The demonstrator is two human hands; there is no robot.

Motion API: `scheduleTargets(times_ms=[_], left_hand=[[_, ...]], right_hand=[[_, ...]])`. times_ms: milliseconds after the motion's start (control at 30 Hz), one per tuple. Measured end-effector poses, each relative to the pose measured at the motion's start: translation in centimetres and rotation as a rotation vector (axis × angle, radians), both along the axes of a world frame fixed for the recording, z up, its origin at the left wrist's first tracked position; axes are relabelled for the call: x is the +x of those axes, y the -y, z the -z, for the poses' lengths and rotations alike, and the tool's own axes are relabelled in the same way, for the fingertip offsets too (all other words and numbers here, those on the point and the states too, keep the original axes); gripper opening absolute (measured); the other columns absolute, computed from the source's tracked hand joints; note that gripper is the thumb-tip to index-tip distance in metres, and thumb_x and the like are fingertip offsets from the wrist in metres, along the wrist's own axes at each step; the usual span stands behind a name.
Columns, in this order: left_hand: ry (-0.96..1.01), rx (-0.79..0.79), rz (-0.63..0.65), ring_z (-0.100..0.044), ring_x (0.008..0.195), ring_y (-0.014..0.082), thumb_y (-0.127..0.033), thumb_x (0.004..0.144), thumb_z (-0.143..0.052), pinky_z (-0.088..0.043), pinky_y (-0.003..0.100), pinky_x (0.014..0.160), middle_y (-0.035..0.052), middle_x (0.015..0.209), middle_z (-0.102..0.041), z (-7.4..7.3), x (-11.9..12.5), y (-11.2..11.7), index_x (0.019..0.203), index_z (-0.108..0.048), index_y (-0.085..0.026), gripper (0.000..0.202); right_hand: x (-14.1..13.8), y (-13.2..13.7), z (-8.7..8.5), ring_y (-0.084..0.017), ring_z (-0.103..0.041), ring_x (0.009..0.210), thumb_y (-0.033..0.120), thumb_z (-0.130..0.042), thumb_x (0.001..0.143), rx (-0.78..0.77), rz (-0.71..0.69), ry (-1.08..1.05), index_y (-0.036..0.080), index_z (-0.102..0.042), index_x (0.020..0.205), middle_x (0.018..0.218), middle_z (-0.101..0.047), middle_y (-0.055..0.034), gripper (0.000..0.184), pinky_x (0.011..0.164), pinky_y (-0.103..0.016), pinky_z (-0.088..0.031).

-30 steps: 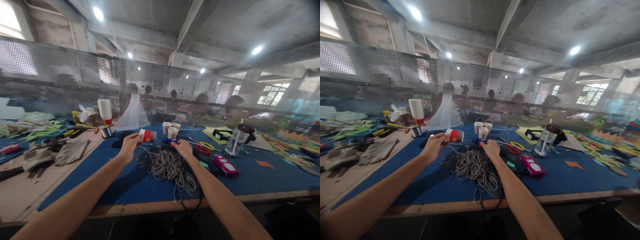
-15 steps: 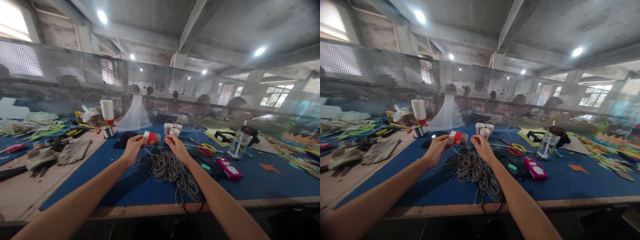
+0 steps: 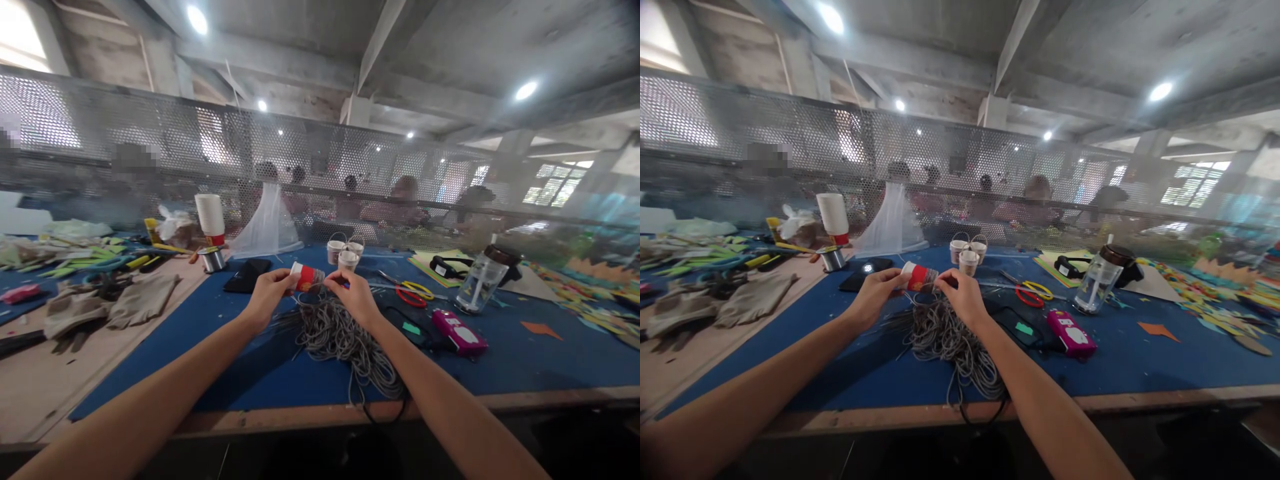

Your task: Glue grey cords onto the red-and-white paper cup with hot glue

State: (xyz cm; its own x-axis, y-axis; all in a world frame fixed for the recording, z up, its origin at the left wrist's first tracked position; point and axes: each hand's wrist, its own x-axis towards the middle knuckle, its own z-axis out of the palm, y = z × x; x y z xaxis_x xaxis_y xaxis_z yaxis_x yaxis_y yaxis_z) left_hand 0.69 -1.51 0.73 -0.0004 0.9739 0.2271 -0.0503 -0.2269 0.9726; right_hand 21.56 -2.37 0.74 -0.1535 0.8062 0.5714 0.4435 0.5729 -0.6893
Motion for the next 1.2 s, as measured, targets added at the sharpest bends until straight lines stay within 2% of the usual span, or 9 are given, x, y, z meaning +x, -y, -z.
scheduleTargets(times_ms=[200, 333, 400, 467, 533, 633, 833, 1000, 1200], left_hand=[[-0.041, 0.031, 0.012, -0.058, 0.072, 0.0177, -0.045, 0.069, -0.074, -0.043, 0.028, 0.067, 0.0052, 0.081, -0.071, 0.0, 0.0, 0.2, 0.083, -0.077, -0.017, 0.032], [-0.03, 0.038, -0.017, -0.058, 0.072, 0.0178, -0.045, 0.068, -0.074, -0.043, 0.027, 0.067, 0.0045, 0.08, -0.071, -0.1, 0.0, 0.2, 0.082, -0.077, -0.018, 0.03], [-0.027, 0.037, -0.029, -0.058, 0.072, 0.0177, -0.045, 0.067, -0.074, -0.043, 0.027, 0.066, 0.0044, 0.08, -0.071, -0.1, 0.0, 0.1, 0.082, -0.077, -0.018, 0.031], [-0.027, 0.036, -0.029, -0.057, 0.071, 0.0174, -0.045, 0.067, -0.074, -0.043, 0.027, 0.065, 0.0044, 0.079, -0.071, -0.1, 0.0, 0.1, 0.081, -0.077, -0.018, 0.031], [-0.029, 0.037, -0.025, -0.057, 0.07, 0.0173, -0.045, 0.067, -0.074, -0.043, 0.027, 0.065, 0.0043, 0.079, -0.071, 0.0, 0.0, 0.1, 0.081, -0.077, -0.018, 0.03], [-0.039, 0.044, -0.017, -0.057, 0.071, 0.0175, -0.045, 0.069, -0.074, -0.043, 0.027, 0.066, 0.0045, 0.079, -0.071, -0.1, 0.0, 0.2, 0.082, -0.077, -0.018, 0.031], [-0.064, 0.08, -0.017, -0.056, 0.07, 0.0178, -0.045, 0.068, -0.073, -0.041, 0.027, 0.064, 0.004, 0.078, -0.071, -0.2, 0.0, 0.2, 0.082, -0.077, -0.018, 0.031], [-0.119, 0.124, -0.017, -0.054, 0.065, 0.0166, -0.043, 0.07, -0.071, -0.039, 0.027, 0.061, 0.0029, 0.073, -0.069, -0.2, 0.1, 0.3, 0.084, -0.077, -0.017, 0.03], [-0.176, 0.157, 0.026, -0.053, 0.064, 0.0164, -0.042, 0.075, -0.067, -0.039, 0.028, 0.061, 0.0035, 0.074, -0.069, -0.3, 0.1, 0.5, 0.086, -0.077, -0.017, 0.029]], right_hand=[[-0.1, 0.1, -0.2, -0.016, -0.063, 0.086, 0.044, -0.056, 0.09, 0.02, 0.041, -0.021, 0.019, -0.065, 0.093, 0.091, -0.069, -0.0031, 0.027, 0.082, -0.027, -0.046], [-0.1, -0.6, 0.8, -0.016, -0.064, 0.089, 0.049, -0.063, 0.085, -0.109, -0.051, -0.056, 0.019, -0.06, 0.106, 0.102, -0.068, -0.0053, 0.037, 0.082, -0.027, -0.049], [-0.2, -0.9, 1.1, -0.016, -0.065, 0.088, 0.046, -0.069, 0.08, -0.169, -0.092, -0.042, 0.019, -0.06, 0.108, 0.101, -0.07, -0.0052, 0.04, 0.08, -0.027, -0.049], [-0.3, -0.9, 1.2, -0.016, -0.065, 0.083, 0.042, -0.07, 0.08, -0.174, -0.083, -0.007, 0.018, -0.064, 0.1, 0.093, -0.071, -0.0034, 0.032, 0.077, -0.026, -0.049], [-0.3, -0.7, 1.0, -0.015, -0.065, 0.077, 0.039, -0.067, 0.082, -0.149, -0.05, 0.03, 0.018, -0.066, 0.09, 0.083, -0.071, -0.0011, 0.022, 0.073, -0.026, -0.047], [-0.2, -0.4, 0.6, -0.015, -0.063, 0.073, 0.037, -0.062, 0.085, -0.104, -0.019, 0.065, 0.019, -0.068, 0.085, 0.078, -0.07, 0.0001, 0.019, 0.07, -0.025, -0.045], [-0.2, 0.2, 0.3, -0.017, -0.063, 0.076, 0.043, -0.06, 0.087, -0.018, 0.08, 0.139, 0.021, -0.067, 0.085, 0.08, -0.07, -0.0002, 0.023, 0.072, -0.026, -0.044], [-0.3, 0.5, 0.0, -0.017, -0.062, 0.083, 0.036, -0.06, 0.089, 0.114, 0.082, 0.163, 0.021, -0.066, 0.088, 0.089, -0.069, -0.0025, 0.017, 0.079, -0.027, -0.044], [-0.4, 0.6, -0.1, -0.018, -0.061, 0.085, 0.031, -0.06, 0.09, 0.225, 0.094, 0.208, 0.021, -0.065, 0.088, 0.089, -0.067, -0.0028, 0.012, 0.084, -0.03, -0.041]])
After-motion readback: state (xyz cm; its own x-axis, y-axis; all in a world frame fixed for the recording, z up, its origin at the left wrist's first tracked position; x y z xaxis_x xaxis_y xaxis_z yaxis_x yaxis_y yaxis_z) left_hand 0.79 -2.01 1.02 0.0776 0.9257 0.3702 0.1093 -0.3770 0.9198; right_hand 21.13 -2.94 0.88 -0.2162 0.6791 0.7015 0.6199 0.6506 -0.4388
